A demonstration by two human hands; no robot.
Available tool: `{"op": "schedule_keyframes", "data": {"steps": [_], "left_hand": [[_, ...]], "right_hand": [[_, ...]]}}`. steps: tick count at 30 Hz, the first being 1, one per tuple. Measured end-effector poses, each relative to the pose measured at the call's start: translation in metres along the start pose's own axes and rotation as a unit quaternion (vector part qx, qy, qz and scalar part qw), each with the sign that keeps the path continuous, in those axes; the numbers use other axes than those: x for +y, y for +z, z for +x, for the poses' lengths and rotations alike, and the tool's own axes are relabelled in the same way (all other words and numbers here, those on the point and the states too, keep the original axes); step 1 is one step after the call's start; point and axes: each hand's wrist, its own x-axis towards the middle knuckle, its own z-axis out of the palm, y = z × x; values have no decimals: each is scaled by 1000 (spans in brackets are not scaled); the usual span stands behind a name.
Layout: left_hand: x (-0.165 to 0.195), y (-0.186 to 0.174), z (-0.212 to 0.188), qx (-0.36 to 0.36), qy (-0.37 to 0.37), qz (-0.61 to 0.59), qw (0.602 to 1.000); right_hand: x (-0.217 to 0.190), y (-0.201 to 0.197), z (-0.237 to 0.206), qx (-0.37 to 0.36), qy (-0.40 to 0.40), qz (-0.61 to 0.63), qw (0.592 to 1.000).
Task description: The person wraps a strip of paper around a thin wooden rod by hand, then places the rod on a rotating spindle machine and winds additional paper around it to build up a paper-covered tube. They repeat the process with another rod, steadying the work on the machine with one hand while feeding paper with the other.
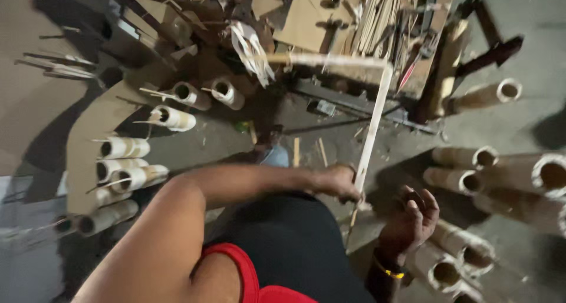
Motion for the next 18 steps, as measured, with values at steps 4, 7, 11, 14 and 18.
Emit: {"op": "schedule_keyframes", "data": {"steps": [4,7,11,14,18], "left_hand": [[-89,-48,42,-9,38,-22,999],[-145,-83,43,-45,4,-33,998],[-184,-120,37,-110,-33,-82,990],[-211,-119,24,-157,-55,-126,978],[-217,-137,-15,-176,-76,-163,968]], "right_hand": [[37,91,78,-35,-19,-134,990],[62,181,139,-80,-20,-222,972],[130,322,254,-194,-11,-195,961],[198,416,290,-365,-213,-477,771],[285,567,335,-413,-202,-496,736]]}}
